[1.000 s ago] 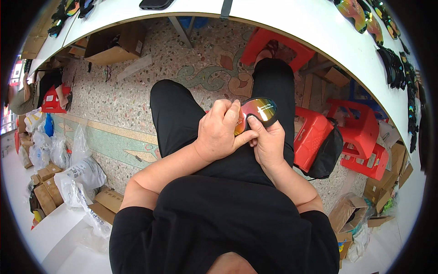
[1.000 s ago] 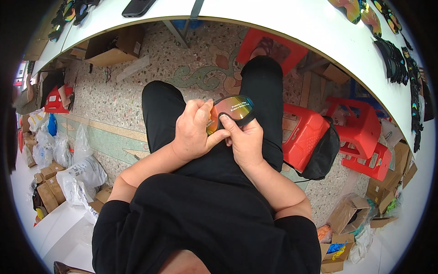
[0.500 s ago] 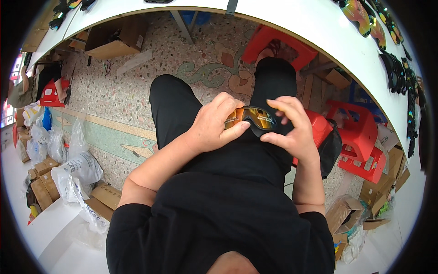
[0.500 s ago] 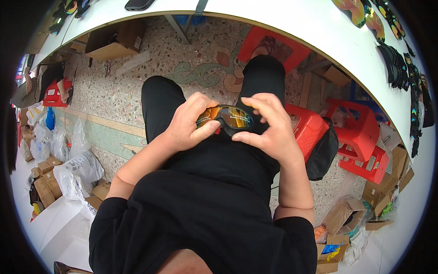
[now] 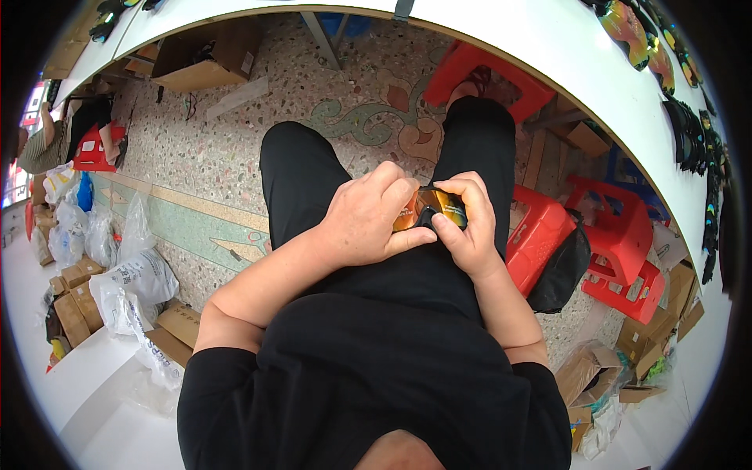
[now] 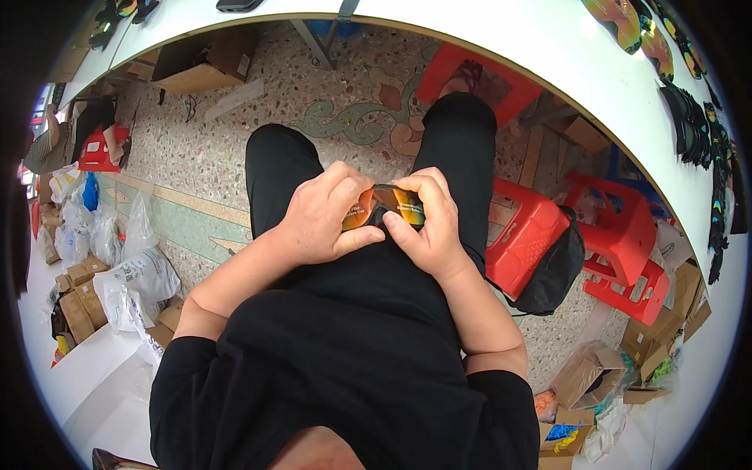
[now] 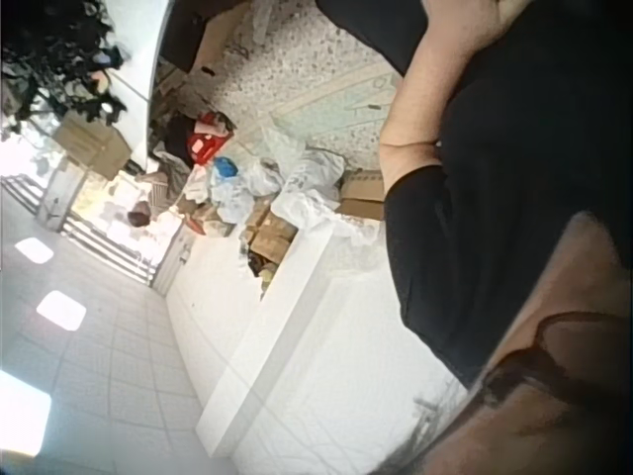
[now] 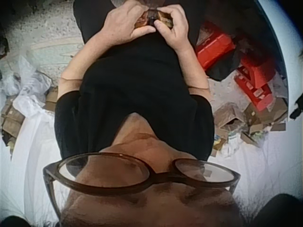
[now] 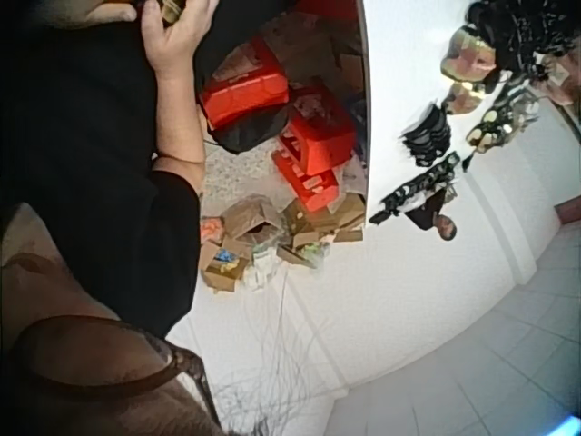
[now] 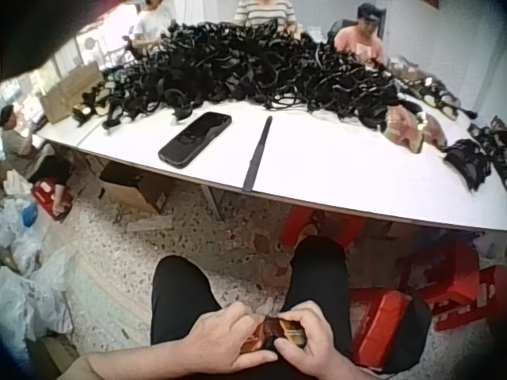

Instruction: Assemble goggles by manually attaching head straps to the lens frames.

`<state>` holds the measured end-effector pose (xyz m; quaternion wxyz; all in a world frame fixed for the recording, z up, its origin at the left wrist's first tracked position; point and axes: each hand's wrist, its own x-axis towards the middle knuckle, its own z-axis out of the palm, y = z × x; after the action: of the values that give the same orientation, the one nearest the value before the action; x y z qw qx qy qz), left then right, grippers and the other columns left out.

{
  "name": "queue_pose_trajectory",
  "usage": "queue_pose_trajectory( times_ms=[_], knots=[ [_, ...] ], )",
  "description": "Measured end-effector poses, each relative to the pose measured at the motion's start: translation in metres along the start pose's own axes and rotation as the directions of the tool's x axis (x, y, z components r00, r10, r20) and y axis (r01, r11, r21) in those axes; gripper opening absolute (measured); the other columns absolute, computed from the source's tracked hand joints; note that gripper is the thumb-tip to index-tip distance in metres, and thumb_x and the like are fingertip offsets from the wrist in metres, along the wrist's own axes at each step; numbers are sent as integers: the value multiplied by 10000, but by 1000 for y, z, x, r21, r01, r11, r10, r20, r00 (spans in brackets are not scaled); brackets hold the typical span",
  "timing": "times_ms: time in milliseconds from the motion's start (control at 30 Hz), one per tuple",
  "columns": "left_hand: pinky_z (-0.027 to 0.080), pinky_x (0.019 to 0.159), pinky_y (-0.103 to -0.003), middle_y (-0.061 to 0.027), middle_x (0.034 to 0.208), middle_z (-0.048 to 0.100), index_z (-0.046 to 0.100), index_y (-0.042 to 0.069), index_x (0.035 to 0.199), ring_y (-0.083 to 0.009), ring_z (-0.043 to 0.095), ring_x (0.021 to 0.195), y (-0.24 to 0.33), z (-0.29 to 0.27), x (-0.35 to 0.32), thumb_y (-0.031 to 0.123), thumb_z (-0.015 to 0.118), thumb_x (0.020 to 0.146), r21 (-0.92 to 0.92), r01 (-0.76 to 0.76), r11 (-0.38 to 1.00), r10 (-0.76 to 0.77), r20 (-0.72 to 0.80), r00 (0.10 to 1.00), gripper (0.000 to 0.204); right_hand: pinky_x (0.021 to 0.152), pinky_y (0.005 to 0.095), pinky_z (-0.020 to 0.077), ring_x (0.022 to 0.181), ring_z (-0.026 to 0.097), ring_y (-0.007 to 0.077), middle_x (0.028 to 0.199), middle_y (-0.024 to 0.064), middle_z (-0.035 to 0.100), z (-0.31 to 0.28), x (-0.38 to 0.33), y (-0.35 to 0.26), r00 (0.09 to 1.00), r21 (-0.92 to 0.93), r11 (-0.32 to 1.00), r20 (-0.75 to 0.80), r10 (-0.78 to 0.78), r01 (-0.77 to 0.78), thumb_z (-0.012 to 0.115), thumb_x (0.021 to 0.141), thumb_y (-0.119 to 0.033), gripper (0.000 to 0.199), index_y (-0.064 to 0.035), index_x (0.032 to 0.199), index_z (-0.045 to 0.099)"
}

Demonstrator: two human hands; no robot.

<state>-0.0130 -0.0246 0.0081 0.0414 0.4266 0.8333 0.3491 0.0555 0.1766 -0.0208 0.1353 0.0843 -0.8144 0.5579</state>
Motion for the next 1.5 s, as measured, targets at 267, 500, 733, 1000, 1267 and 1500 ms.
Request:
queue_pose_trajectory(
  times_ms=[267,500,733,1000,1267,1500],
  knots=[
    [536,675,-364,-120,976,569,598,-1,1120,-278,618,826,4,-5,9,494,752,768,109,-60,992,59,21,998,626,763,371,482,838,567,307,946,165,560,10,-4,6,995,-76,997,-96,-25,18,699,794,-182,330,5,1033,569],
    [525,737,-392,-134,993,571,600,24,1110,-320,605,879,-3,-2,12,286,737,780,43,-36,998,37,-11,999,443,790,384,478,873,568,323,970,167,564,9,-1,1,991,-109,994,-133,-18,4,723,795,-193,355,14,1057,603],
    [481,834,-425,-148,1022,566,619,36,1048,-346,563,957,-15,16,4,221,723,801,-107,6,994,-18,-109,994,326,725,373,503,811,595,305,917,143,590,0,-9,-5,998,-165,985,-36,-58,51,833,652,-163,503,10,1076,626],
    [460,783,-399,-99,884,619,686,40,851,-295,584,886,-8,27,3,178,714,831,-246,229,942,-284,-218,934,142,692,350,499,787,592,275,902,124,608,7,-9,-7,994,-240,965,-13,-107,100,861,636,-167,513,-1,1069,641],
    [429,960,-281,-64,1138,595,572,2,1236,-144,566,1038,-38,26,-1,200,491,1043,-926,96,365,-673,-191,714,288,717,236,418,784,487,113,929,21,501,8,-10,-3,953,-11,978,-229,199,-207,788,754,-133,407,0,1111,644],
    [486,941,-335,-95,1249,552,401,28,1381,-178,566,1112,-8,36,-7,178,643,951,-931,316,-183,-406,364,838,516,691,239,441,781,516,130,914,38,530,27,-3,-9,973,-39,987,-175,149,-158,800,771,-155,418,-17,1132,643]
  ],
)
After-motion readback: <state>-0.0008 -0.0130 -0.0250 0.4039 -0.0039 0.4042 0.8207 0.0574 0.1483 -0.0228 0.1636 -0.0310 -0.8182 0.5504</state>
